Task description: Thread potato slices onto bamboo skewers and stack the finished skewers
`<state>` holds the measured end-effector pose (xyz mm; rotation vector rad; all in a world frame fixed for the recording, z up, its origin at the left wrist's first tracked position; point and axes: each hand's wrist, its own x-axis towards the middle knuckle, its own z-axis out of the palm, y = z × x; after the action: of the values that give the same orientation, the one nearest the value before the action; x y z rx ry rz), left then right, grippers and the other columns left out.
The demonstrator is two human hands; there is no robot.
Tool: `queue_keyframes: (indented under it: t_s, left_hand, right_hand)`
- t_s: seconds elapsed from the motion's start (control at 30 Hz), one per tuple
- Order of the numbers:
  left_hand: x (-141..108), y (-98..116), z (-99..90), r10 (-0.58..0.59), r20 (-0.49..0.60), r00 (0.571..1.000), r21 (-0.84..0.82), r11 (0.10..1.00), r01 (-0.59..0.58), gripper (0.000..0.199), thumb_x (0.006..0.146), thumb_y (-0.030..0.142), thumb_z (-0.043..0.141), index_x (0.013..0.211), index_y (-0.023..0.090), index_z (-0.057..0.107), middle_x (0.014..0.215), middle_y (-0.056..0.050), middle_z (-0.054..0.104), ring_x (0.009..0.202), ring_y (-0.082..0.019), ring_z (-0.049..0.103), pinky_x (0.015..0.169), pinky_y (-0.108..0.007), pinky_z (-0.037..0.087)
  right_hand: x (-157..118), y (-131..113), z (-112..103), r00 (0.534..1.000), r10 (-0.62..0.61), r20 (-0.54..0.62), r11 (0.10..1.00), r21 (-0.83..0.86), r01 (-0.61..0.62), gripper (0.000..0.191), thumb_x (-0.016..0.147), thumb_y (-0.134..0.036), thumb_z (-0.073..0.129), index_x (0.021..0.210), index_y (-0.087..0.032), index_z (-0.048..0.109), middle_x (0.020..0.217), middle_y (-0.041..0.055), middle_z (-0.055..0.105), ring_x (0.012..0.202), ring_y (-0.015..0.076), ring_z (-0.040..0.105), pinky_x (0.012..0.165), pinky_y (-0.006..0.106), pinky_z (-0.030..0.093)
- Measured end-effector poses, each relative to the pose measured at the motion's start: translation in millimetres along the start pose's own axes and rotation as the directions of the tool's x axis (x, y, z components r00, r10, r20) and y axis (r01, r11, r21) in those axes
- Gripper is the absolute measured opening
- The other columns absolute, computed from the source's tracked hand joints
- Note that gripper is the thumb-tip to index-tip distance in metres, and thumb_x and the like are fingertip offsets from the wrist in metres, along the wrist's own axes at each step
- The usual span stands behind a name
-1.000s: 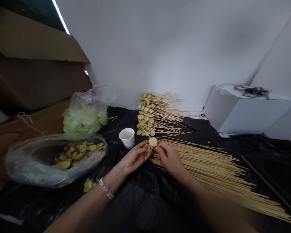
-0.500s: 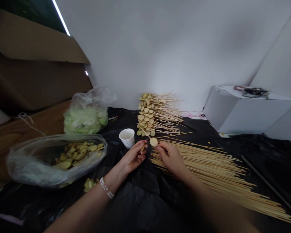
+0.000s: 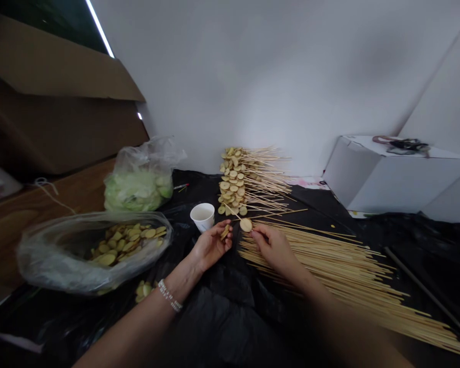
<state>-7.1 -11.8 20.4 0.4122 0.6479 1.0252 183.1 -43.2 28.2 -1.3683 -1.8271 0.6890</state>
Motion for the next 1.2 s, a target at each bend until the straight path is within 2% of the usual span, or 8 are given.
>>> queue_keyframes:
  t_s: [0.2,0.37,0.5,0.67,0.77,0.87,1.03,1.2]
  left_hand:
    - [0,0,0.2,0.057,-0.008,0.998,0.086,0.995,-0.056,0.025,0.074,0.008,0.067,0.097,0.016,0.060,0.098,-0.004,0.063,0.071,-0.009,0.060,0.058,-0.019,0.047]
    - [0,-1,-3.0,0.020,0.004,1.000,0.040,0.999,-0.021,0.028,0.069,0.010,0.073,0.094,0.018,0.061,0.083,0.001,0.061,0.064,-0.008,0.059,0.059,-0.021,0.047]
    - [0,0,-3.8,0.007,-0.001,1.000,0.003,1.000,-0.007,0.029,0.070,0.011,0.073,0.094,0.020,0.059,0.080,0.003,0.059,0.060,-0.007,0.057,0.054,-0.020,0.044]
    - [-1,0,-1.1,-0.085,0.021,0.996,-0.131,0.988,0.087,0.018,0.076,0.007,0.064,0.089,0.018,0.058,0.074,0.002,0.056,0.061,-0.008,0.057,0.056,-0.021,0.047]
    - [0,1,-1.0,-0.148,0.024,0.989,-0.213,0.966,0.149,0.010,0.080,0.007,0.060,0.087,0.014,0.059,0.072,-0.001,0.055,0.060,-0.007,0.055,0.049,-0.014,0.043]
    - [2,1,-2.4,-0.121,-0.015,0.993,-0.245,0.963,0.113,0.006,0.081,0.009,0.060,0.086,0.011,0.061,0.072,-0.002,0.056,0.057,-0.005,0.051,0.044,-0.010,0.039]
    - [6,2,-4.8,-0.055,-0.067,0.996,-0.255,0.966,0.036,0.009,0.079,0.006,0.062,0.087,0.010,0.063,0.075,-0.004,0.060,0.060,-0.005,0.054,0.049,-0.011,0.044]
    - [6,3,-5.8,-0.027,-0.098,0.995,-0.227,0.974,0.004,0.011,0.077,0.003,0.063,0.085,0.011,0.063,0.078,-0.003,0.063,0.062,-0.006,0.057,0.053,-0.015,0.047]
  right_hand:
    - [2,3,-7,1.000,0.024,0.003,0.999,0.030,-0.024,0.027,0.087,-0.039,0.045,0.081,-0.018,0.062,0.056,-0.0016,0.055,0.054,0.0137,0.051,0.055,0.025,0.038]
    - [4,7,-8,1.000,0.030,-0.001,0.998,0.049,-0.030,0.024,0.086,-0.038,0.046,0.081,-0.019,0.060,0.055,-0.0030,0.054,0.051,0.0125,0.049,0.053,0.024,0.037]
    - [4,7,-9,1.000,-0.005,0.003,1.000,0.010,0.005,0.023,0.086,-0.035,0.046,0.077,-0.020,0.060,0.056,-0.0026,0.055,0.053,0.0125,0.050,0.054,0.024,0.037]
    - [4,5,-9,1.000,0.001,0.020,1.000,-0.002,-0.001,0.023,0.086,-0.034,0.046,0.076,-0.020,0.060,0.054,-0.0026,0.055,0.052,0.0124,0.050,0.053,0.024,0.037]
    - [4,6,-9,0.999,-0.003,0.042,1.000,0.006,0.003,0.023,0.086,-0.035,0.046,0.077,-0.020,0.060,0.054,-0.0023,0.055,0.052,0.0124,0.051,0.053,0.024,0.038]
    - [5,11,-10,0.998,-0.017,0.054,1.000,0.009,0.016,0.023,0.087,-0.036,0.046,0.078,-0.020,0.060,0.056,-0.0022,0.056,0.053,0.0124,0.052,0.054,0.024,0.039]
    - [6,17,-12,0.996,-0.005,0.089,0.999,0.032,0.002,0.022,0.087,-0.036,0.047,0.080,-0.020,0.060,0.057,-0.0023,0.055,0.054,0.0125,0.052,0.055,0.025,0.039]
    - [3,8,-19,0.986,0.041,0.160,0.993,0.102,-0.058,0.018,0.085,-0.036,0.048,0.084,-0.020,0.056,0.057,-0.0034,0.055,0.053,0.0125,0.053,0.053,0.025,0.041]
